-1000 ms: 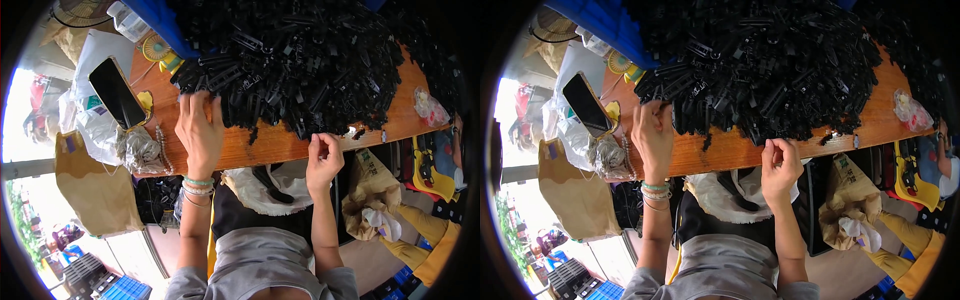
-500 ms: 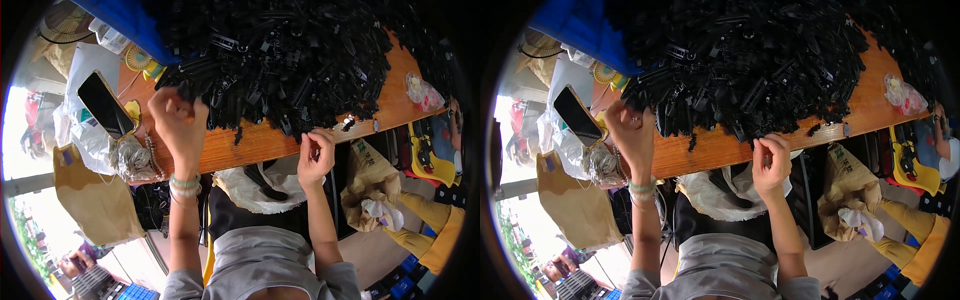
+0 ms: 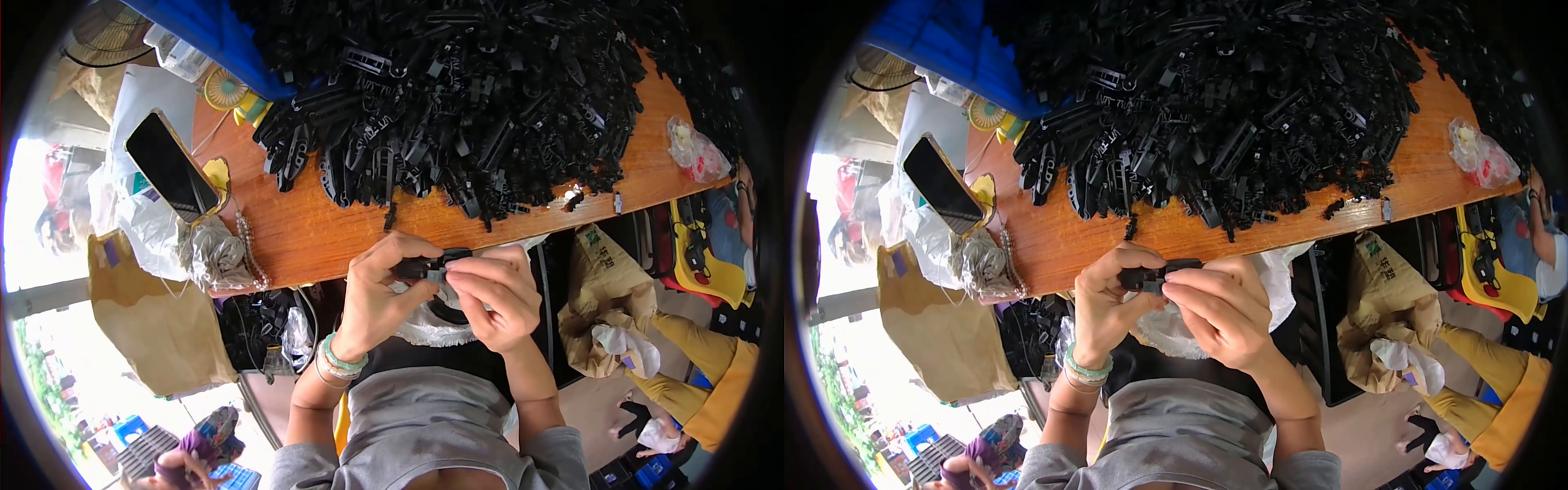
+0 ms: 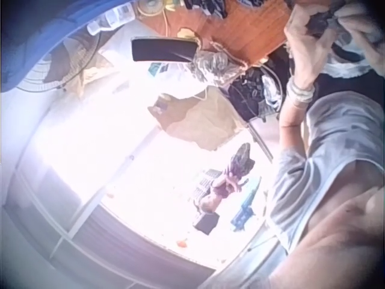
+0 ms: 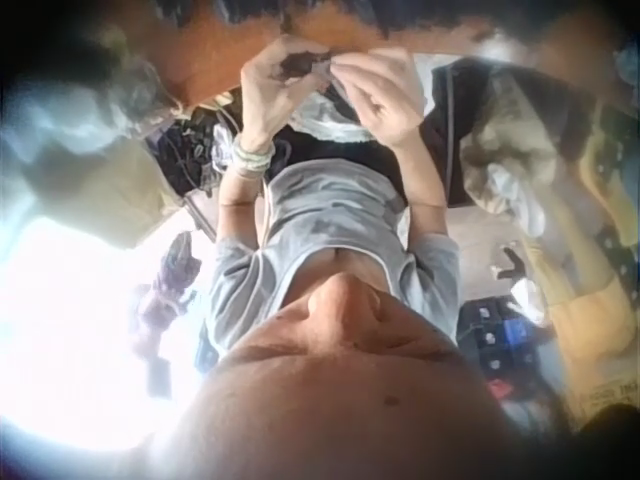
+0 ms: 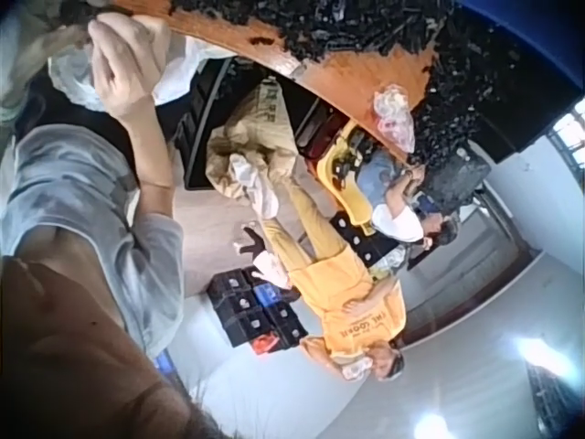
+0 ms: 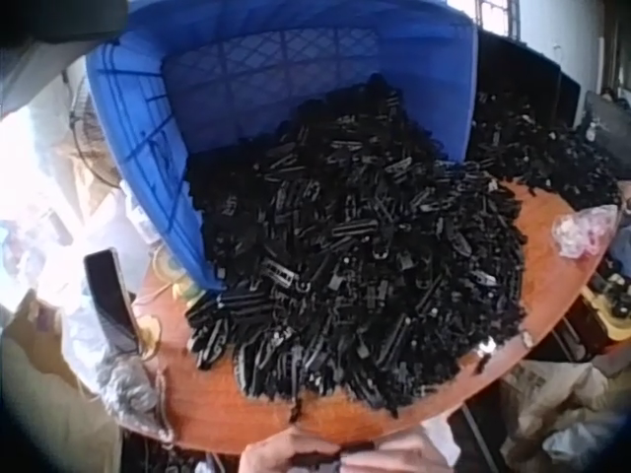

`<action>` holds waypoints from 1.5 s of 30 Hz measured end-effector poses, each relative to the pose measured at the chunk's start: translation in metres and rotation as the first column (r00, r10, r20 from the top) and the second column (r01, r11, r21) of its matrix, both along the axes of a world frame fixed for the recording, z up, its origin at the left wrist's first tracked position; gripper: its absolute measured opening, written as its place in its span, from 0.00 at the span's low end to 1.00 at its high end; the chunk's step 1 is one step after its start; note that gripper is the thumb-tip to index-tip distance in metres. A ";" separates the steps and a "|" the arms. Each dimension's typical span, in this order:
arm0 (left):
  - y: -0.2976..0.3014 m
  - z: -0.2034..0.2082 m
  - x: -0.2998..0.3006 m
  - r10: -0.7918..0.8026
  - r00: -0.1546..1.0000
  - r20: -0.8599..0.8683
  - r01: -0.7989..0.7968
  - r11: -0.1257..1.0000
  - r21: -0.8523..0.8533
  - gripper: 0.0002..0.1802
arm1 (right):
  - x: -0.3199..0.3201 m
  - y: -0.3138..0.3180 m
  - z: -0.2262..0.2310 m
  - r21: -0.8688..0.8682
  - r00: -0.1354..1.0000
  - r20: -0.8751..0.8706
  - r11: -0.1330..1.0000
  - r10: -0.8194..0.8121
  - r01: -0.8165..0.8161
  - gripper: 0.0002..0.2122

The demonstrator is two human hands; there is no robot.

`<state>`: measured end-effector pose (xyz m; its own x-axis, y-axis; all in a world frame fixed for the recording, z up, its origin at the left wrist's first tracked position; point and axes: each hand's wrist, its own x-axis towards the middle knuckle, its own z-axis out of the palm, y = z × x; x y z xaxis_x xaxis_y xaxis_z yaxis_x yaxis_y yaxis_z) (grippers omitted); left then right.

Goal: The person assembles small black plastic parts by hand at a workstation.

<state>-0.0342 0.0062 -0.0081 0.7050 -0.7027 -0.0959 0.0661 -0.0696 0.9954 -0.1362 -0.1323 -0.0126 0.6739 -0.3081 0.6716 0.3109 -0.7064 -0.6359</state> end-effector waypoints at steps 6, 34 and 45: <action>0.002 0.014 -0.001 -0.020 0.980 -0.199 0.049 0.989 0.142 0.16 | 0.000 -0.002 -0.004 -0.036 0.997 -0.077 0.999 -0.013 0.010 0.17; 0.003 0.005 -0.013 -0.064 0.977 -0.201 0.080 0.994 0.074 0.13 | -0.020 -0.007 -0.003 0.507 0.863 -0.453 0.861 0.223 0.044 0.12; 0.007 0.015 0.056 0.066 0.776 0.627 -0.138 0.988 0.067 0.08 | -0.002 -0.044 0.006 0.308 0.783 -0.463 0.903 0.416 -0.298 0.14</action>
